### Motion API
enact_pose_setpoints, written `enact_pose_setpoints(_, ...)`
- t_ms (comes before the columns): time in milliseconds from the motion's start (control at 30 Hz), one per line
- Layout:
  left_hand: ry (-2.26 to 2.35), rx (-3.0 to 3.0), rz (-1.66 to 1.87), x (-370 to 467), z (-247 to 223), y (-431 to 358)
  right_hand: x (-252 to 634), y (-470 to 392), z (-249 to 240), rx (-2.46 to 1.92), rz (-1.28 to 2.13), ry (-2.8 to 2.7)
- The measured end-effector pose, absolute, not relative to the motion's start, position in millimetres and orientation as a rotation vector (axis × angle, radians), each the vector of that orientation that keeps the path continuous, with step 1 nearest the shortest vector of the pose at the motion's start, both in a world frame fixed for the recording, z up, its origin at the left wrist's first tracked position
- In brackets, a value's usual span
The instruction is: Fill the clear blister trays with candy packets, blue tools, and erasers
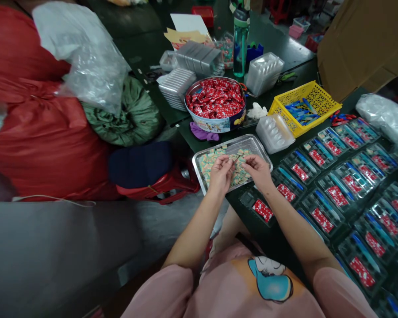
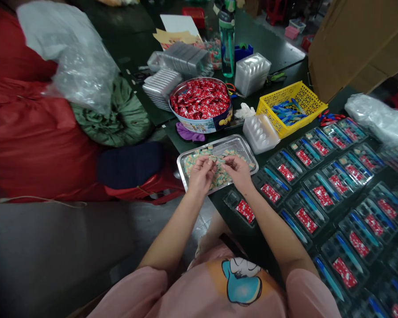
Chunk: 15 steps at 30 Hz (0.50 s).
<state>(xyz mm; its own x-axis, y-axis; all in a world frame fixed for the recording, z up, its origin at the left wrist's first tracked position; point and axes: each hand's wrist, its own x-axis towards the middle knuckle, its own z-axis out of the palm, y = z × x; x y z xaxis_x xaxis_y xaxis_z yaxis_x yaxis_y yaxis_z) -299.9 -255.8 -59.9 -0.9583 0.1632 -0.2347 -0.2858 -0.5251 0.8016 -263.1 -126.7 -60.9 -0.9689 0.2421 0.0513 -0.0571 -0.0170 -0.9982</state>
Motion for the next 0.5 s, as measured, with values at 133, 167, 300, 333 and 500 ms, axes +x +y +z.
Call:
enact_pose_setpoints(133, 1.459, -0.192, 2.553, -296.5, -58.9, -252.2, -263.2, -127.9, -62.9, -0.156, 2.088, -2.072)
enact_pose_setpoints(167, 1.472, -0.182, 2.555, -295.9, -58.8, -252.0, -263.4, -128.1, -62.7, -0.142, 2.094, -2.066)
enact_pose_setpoints(300, 1.514, -0.116, 2.542, -293.8, -59.5, -253.4, -264.2, -129.1, -60.3, -0.117, 2.083, -2.069)
enact_pose_setpoints(333, 1.533, -0.103, 2.53, -293.2, -60.2, -254.1, -264.3, -129.3, -59.8, -0.118, 2.067, -2.084)
enact_pose_setpoints(500, 1.626, -0.025, 2.485, -289.7, -67.9, -258.8, -264.5, -129.2, -60.2, -0.092, 1.94, -2.142)
